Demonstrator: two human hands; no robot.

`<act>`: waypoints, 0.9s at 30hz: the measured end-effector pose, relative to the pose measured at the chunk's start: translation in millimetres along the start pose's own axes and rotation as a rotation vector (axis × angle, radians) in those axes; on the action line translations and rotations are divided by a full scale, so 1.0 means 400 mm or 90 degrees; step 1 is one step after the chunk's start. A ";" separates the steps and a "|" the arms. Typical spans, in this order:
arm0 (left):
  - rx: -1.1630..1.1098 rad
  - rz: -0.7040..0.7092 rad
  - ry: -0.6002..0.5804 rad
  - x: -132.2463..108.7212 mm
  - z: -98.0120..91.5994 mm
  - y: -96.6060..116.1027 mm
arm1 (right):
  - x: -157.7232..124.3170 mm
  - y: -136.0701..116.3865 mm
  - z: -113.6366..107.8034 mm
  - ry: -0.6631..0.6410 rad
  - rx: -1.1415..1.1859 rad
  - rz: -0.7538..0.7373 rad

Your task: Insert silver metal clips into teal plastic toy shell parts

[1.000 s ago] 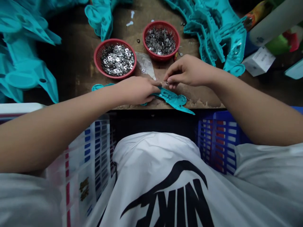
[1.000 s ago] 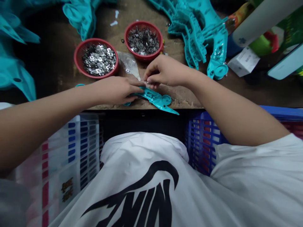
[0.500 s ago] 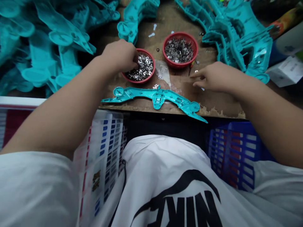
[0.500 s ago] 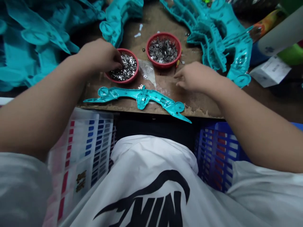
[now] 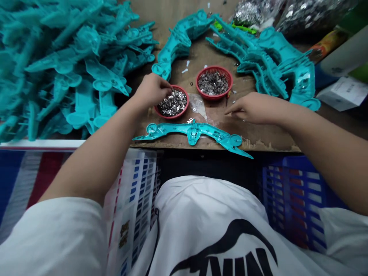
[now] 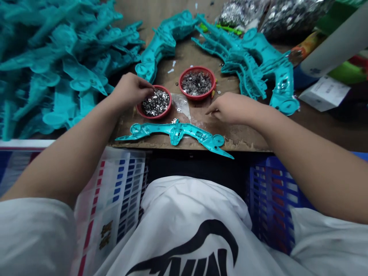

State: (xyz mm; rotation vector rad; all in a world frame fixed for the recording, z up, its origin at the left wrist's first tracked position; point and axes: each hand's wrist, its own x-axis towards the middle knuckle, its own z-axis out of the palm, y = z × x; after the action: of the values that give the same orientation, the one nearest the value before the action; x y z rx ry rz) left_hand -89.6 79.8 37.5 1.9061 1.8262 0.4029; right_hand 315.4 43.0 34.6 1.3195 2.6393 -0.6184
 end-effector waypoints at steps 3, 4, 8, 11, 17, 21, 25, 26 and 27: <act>-0.089 -0.003 0.022 -0.007 0.008 0.017 | -0.002 -0.023 -0.010 0.039 0.026 -0.018; -0.137 -0.010 0.023 -0.013 0.012 0.027 | -0.003 -0.030 -0.011 0.073 0.046 -0.040; -0.315 0.015 0.005 -0.073 0.039 0.089 | -0.011 -0.082 -0.005 0.269 0.165 -0.143; -0.349 0.067 -0.015 -0.148 0.061 0.147 | -0.020 -0.135 0.005 0.383 0.236 -0.173; -0.137 0.179 -0.017 -0.180 0.024 0.166 | -0.028 -0.174 0.021 0.419 0.253 -0.205; 0.303 0.083 -0.098 -0.082 -0.037 0.073 | -0.031 -0.152 0.006 0.381 0.232 -0.215; 0.439 0.047 -0.142 -0.019 -0.026 0.014 | -0.037 -0.135 -0.014 0.335 0.212 -0.204; 0.448 0.055 -0.147 -0.013 -0.014 0.012 | -0.039 -0.133 -0.017 0.322 0.208 -0.204; 0.460 0.056 -0.155 -0.008 -0.001 0.013 | -0.041 -0.131 -0.019 0.309 0.206 -0.206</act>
State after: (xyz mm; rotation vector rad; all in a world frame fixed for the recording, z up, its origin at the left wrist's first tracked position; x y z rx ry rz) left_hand -85.9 76.5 41.0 2.3592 1.8662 -0.5215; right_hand 284.6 5.8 62.0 1.2528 3.3050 -0.8966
